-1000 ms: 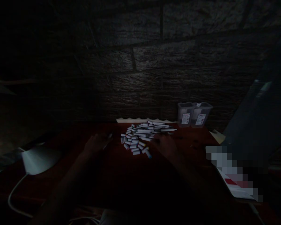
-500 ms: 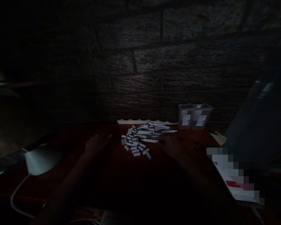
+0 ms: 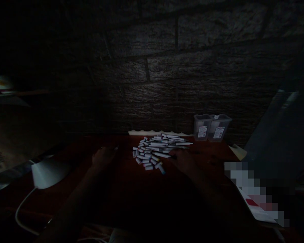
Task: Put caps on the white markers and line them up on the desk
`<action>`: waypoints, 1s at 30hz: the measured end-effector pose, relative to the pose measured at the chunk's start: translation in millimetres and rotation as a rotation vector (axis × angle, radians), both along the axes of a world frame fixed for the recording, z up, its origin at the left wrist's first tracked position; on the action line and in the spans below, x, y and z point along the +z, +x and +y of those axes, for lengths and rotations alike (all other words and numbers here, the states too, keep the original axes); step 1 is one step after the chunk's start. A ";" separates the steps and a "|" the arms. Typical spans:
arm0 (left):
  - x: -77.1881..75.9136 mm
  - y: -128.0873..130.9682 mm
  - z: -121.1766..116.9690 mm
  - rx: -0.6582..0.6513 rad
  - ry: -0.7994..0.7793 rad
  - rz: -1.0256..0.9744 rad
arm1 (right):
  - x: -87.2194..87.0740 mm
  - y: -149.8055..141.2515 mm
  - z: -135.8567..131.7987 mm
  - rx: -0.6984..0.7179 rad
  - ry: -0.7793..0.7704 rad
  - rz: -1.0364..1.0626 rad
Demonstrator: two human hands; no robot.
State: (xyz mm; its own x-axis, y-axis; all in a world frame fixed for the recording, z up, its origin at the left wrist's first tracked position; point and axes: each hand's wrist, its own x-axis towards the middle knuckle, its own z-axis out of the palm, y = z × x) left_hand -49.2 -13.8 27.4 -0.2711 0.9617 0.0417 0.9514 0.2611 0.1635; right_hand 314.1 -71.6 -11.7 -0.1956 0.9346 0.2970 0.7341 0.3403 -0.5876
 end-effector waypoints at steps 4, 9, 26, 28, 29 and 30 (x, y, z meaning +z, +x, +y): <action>2.1 -1.1 -1.4 0.000 -0.003 -0.005 | 4.2 3.3 -0.1 0.015 0.014 0.014; 1.7 1.2 -2.0 -0.035 0.084 0.021 | 12.7 14.0 2.7 -0.010 -0.034 0.246; -3.1 106.2 -43.9 -0.987 0.645 -0.283 | 23.1 -26.3 -4.2 0.047 -0.101 0.836; -4.1 107.4 -44.1 -1.014 0.607 -0.300 | 24.9 -30.0 -7.2 0.075 -0.109 0.863; -4.8 108.3 -44.4 -1.025 0.596 -0.304 | 25.9 -31.6 -8.7 0.092 -0.112 0.864; -5.5 109.2 -44.8 -1.035 0.589 -0.302 | 26.8 -33.2 -10.0 0.108 -0.115 0.862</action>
State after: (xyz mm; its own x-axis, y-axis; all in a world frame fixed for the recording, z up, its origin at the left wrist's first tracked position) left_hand 60.0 -58.7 21.9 0.5344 0.5845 0.6105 0.5696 -0.7827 0.2508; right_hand 280.9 -81.6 15.0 -0.0355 0.9573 0.2870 -0.0139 0.2866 -0.9579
